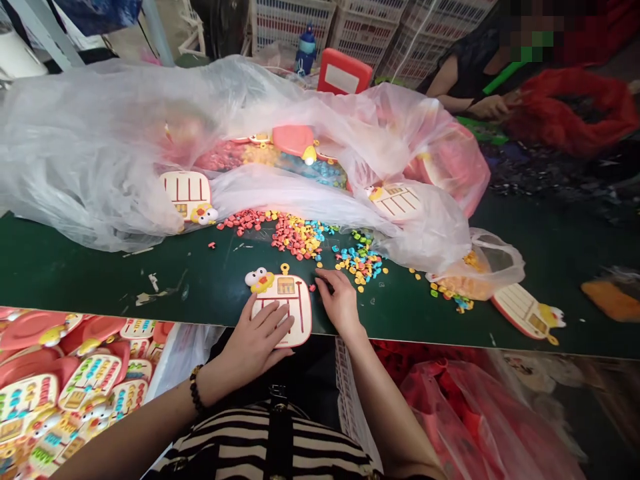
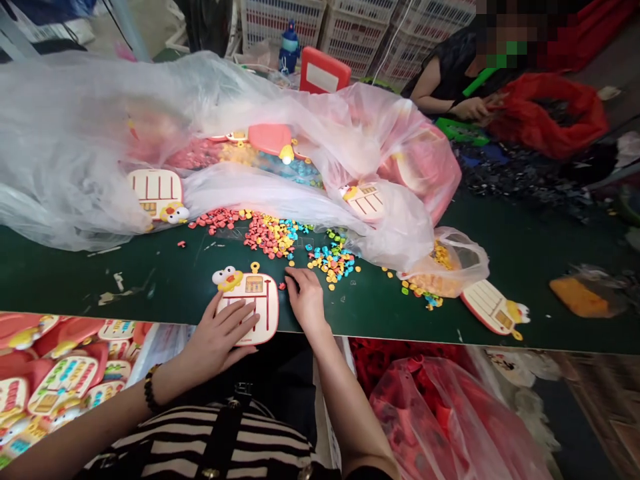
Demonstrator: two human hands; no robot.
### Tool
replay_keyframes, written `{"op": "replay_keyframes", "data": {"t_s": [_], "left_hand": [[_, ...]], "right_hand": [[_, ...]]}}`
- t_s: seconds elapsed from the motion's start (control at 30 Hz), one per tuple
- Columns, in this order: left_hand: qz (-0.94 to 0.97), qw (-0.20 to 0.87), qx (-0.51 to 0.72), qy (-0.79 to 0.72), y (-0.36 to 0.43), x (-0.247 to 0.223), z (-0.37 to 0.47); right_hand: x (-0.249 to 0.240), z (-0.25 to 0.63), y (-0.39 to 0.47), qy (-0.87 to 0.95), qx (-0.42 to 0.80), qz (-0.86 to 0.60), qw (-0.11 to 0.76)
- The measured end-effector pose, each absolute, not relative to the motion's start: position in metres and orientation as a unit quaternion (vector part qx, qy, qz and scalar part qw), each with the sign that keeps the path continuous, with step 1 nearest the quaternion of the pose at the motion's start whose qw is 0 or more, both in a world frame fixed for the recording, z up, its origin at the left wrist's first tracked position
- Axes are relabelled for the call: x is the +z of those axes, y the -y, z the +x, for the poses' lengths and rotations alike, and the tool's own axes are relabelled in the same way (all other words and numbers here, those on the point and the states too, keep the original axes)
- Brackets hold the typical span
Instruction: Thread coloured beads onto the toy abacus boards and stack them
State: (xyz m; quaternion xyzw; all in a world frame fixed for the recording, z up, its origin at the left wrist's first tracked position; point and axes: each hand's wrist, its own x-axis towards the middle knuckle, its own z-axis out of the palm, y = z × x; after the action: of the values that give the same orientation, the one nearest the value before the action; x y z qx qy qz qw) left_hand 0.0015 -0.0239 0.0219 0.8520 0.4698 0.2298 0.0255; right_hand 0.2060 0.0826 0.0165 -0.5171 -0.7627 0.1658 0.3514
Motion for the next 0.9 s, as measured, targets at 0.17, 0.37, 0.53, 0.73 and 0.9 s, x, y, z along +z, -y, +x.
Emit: {"op": "replay_keyframes", "data": {"t_s": [0.17, 0.37, 0.53, 0.73, 0.9], "left_hand": [[0.847, 0.047, 0.242, -0.471, 0.016, 0.019, -0.004], [0.844, 0.046, 0.255, -0.470, -0.002, 0.016, 0.005], [0.844, 0.052, 0.256, -0.469, -0.011, 0.014, 0.011], [0.836, 0.065, 0.250, -0.484, -0.008, 0.012, 0.011], [0.842, 0.054, 0.253, -0.473, -0.004, 0.010, 0.015]], "right_hand": [[0.015, 0.203, -0.066, 0.802, 0.162, -0.474, 0.324], [0.022, 0.200, -0.086, 0.773, 0.191, -0.508, 0.329], [0.028, 0.190, -0.104, 0.779, 0.157, -0.503, 0.341], [0.024, 0.186, -0.092, 0.856, 0.061, -0.426, 0.288], [0.020, 0.189, -0.072, 0.840, 0.028, -0.456, 0.292]]}}
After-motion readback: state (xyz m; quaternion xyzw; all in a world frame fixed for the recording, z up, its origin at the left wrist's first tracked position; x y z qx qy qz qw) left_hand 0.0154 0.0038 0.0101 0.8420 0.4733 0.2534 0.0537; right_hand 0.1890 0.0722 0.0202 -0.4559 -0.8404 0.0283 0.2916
